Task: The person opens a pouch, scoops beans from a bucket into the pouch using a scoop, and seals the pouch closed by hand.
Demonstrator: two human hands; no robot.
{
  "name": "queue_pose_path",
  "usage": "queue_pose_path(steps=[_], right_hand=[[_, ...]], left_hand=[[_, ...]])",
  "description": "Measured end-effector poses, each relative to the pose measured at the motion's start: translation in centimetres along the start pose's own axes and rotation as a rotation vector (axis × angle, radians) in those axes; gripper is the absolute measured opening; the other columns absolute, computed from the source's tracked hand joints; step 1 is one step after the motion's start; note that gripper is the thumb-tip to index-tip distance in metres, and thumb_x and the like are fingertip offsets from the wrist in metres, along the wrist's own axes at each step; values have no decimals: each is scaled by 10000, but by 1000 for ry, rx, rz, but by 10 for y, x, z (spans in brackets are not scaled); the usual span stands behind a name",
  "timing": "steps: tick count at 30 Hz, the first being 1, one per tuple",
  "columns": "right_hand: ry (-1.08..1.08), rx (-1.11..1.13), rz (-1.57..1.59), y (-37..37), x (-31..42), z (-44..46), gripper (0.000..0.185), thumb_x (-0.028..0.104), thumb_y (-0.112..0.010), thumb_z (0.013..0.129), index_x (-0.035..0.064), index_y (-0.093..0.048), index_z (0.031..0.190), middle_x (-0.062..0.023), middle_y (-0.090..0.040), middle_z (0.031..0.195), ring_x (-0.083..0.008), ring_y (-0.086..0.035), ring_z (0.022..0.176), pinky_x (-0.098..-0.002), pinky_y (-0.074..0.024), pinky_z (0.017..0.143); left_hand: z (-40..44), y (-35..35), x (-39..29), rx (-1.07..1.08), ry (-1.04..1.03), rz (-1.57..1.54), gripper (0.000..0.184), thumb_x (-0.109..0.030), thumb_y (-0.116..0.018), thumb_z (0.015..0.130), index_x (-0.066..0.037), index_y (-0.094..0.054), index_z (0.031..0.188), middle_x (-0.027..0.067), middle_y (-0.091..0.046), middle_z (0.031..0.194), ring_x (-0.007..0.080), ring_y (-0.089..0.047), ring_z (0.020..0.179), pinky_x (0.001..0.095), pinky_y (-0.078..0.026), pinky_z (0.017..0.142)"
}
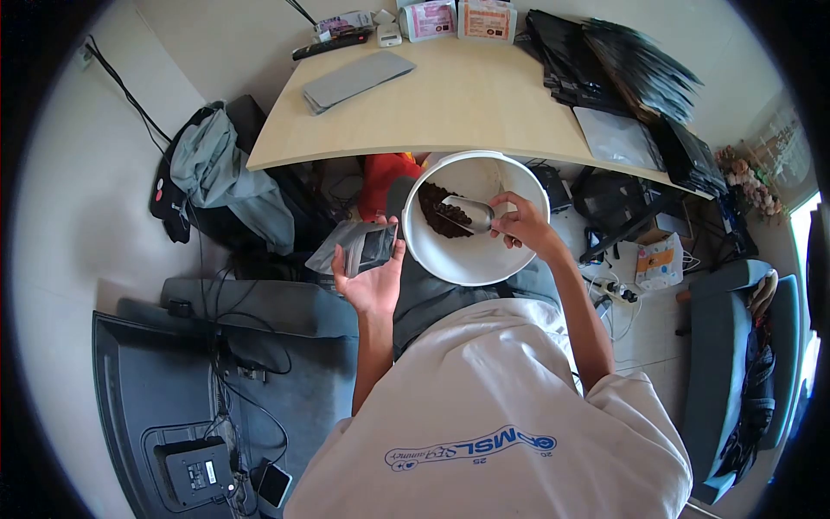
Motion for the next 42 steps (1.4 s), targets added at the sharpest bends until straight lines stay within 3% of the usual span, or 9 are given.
queue_pose_path(steps=[14,20,24,28,29,32,35,41,42], right_hand=[[74,160,-79,-4,87,-47,302,71,-626,891,13,-547,1178,-91,-666,722,-91,-510,506,-242,-397,485],[161,244,-188,-24,118,-52,274,65,-612,896,8,-569,1161,-90,-671,719,-117,-532,504,-272,-435,500],[187,220,-391,-48,133,-48,269,88,-633,880,20,-598,1138,-108,-688,739,-162,-603,530,-312,-481,536],[677,-73,-763,-79,120,-43,272,86,-634,838,38,-634,1106,-159,-681,739,-316,-649,629,-415,-495,581],[559,-94,-888,-86,124,-47,277,108,-645,817,57,-654,1089,-179,-666,742,-389,-640,719,-472,-496,648],[441,-80,-1036,-94,139,-58,271,125,-647,825,58,-660,1087,-162,-665,731,-363,-652,714,-451,-501,669],[517,-142,-988,-85,142,-67,272,111,-643,827,55,-660,1093,-146,-667,710,-343,-654,689,-432,-508,669],[430,-216,-877,-35,123,-67,245,112,-652,825,59,-678,1062,-92,-690,681,-248,-670,628,-375,-517,630],[346,-228,-845,-28,111,-59,257,121,-661,806,61,-680,1055,-126,-689,748,-292,-666,712,-408,-515,675]], left_hand=[[1,0,2,-52,-14,-25,595,-440,-571,901,-41,-474,1331,179,-525,1325,360,-436,1302,470,-394,1015],[0,-7,6,16,-79,114,598,-434,-531,916,-1,-481,1326,172,-522,1332,372,-438,1301,476,-333,1091],[0,-9,9,6,-60,124,780,-428,-576,885,97,-313,1399,246,-416,1404,360,-364,1355,465,-264,1154],[1,-9,10,56,-80,210,804,-427,-559,892,111,-269,1416,232,-394,1431,348,-350,1366,459,-235,1166],[1,-10,10,66,-91,237,807,-426,-555,894,108,-258,1421,229,-387,1438,347,-344,1370,459,-228,1169],[0,-6,8,43,-68,168,805,-435,-552,895,113,-272,1415,230,-383,1441,342,-341,1373,463,-225,1170],[0,-6,4,5,-59,32,631,-401,-450,952,58,-394,1381,188,-494,1356,363,-403,1334,483,-290,1130],[1,3,-5,11,-88,34,695,-427,-600,886,66,-420,1341,249,-420,1404,391,-334,1371,458,-375,1086],[1,2,-5,18,-86,34,682,-425,-602,886,58,-431,1336,249,-425,1398,391,-335,1371,457,-391,1070]])
Point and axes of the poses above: each hand's wrist, its own z-axis towards the middle knuckle, its own y-axis out of the back of the hand, x = y × z, the point moved 1 cm from there along z, towards the middle knuckle
